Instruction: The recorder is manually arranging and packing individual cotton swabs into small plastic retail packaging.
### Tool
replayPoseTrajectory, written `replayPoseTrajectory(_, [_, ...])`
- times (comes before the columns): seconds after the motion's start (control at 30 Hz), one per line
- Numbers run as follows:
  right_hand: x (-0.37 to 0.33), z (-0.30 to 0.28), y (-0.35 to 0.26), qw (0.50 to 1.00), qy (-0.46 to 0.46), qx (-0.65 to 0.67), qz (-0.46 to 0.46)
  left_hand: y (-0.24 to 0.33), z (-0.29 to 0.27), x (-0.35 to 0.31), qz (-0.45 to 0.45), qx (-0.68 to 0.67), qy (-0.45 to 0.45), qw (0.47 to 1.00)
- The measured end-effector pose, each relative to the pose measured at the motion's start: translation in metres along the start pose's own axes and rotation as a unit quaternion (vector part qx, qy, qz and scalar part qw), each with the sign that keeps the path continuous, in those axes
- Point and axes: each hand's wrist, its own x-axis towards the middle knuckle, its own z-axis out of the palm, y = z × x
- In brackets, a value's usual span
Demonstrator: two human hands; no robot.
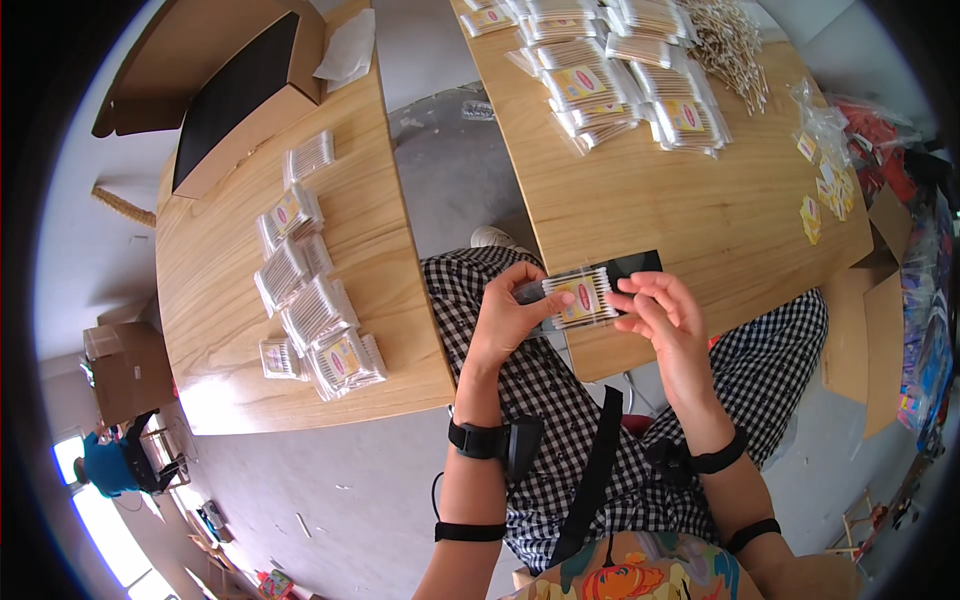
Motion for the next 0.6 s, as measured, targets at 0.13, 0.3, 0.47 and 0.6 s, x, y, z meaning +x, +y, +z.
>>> replayPoseTrajectory(0.13, [0.017, 0.004, 0.022, 0.988, 0.029, 0.039, -0.146, 0.001, 0.002, 0.001, -0.001, 0.006, 0.003, 1.000])
replayPoseTrajectory(0.3, [0.031, 0.023, 0.044, 0.986, -0.037, 0.028, -0.158, 0.001, 0.002, 0.002, -0.001, 0.032, 0.006, 0.999])
replayPoseTrajectory(0.47, [0.030, 0.027, 0.040, 0.985, -0.048, 0.011, -0.165, 0.005, 0.004, -0.001, -0.003, 0.010, 0.022, 1.000])
replayPoseTrajectory(0.6, [0.026, 0.032, 0.043, 0.985, -0.057, 0.004, -0.166, 0.001, 0.003, 0.000, 0.005, -0.002, 0.025, 1.000])
